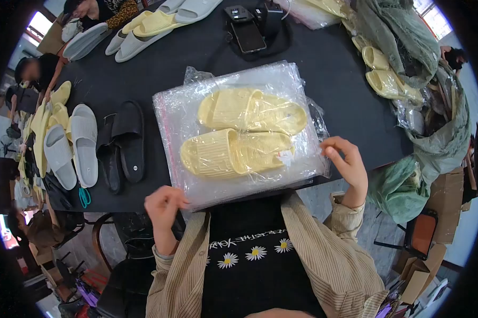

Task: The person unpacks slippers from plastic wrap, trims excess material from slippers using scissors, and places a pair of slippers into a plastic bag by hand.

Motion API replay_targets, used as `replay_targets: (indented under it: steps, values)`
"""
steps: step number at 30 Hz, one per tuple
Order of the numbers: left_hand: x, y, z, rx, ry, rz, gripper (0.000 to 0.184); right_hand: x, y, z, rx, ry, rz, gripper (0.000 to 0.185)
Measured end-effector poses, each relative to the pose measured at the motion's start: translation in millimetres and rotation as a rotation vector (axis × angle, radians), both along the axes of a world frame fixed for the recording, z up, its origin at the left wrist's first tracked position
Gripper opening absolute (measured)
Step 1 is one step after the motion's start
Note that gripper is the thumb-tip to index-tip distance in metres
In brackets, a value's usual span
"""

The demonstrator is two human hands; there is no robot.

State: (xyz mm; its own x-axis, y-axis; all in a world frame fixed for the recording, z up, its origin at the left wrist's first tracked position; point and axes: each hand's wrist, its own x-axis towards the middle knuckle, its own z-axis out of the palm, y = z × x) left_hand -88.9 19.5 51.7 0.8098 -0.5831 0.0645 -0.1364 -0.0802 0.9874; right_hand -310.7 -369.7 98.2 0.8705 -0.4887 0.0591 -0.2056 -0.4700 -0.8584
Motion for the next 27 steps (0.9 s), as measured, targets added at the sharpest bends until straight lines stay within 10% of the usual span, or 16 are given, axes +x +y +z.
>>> replay_targets:
  steps: [2,6,15,27]
  values:
    - [12,-10,2,0.231,-0.162,0.293,0.023,-4,3,-5,-0.095,-0.007,0.166,0.014]
    - [17,-20,-17,0.545,-0.535,0.133,0.040,10,17,-4,-0.151,-0.022,0.320,0.011]
    - [-8,-31,-18,-0.072,-0.099,0.388,0.036,7,20,-15,-0.087,-0.606,-0.062,0.007]
    - [5,-16,-16,0.368,-0.203,0.022,0.056,2,-14,-31,0.488,-0.124,-0.006,0.044]
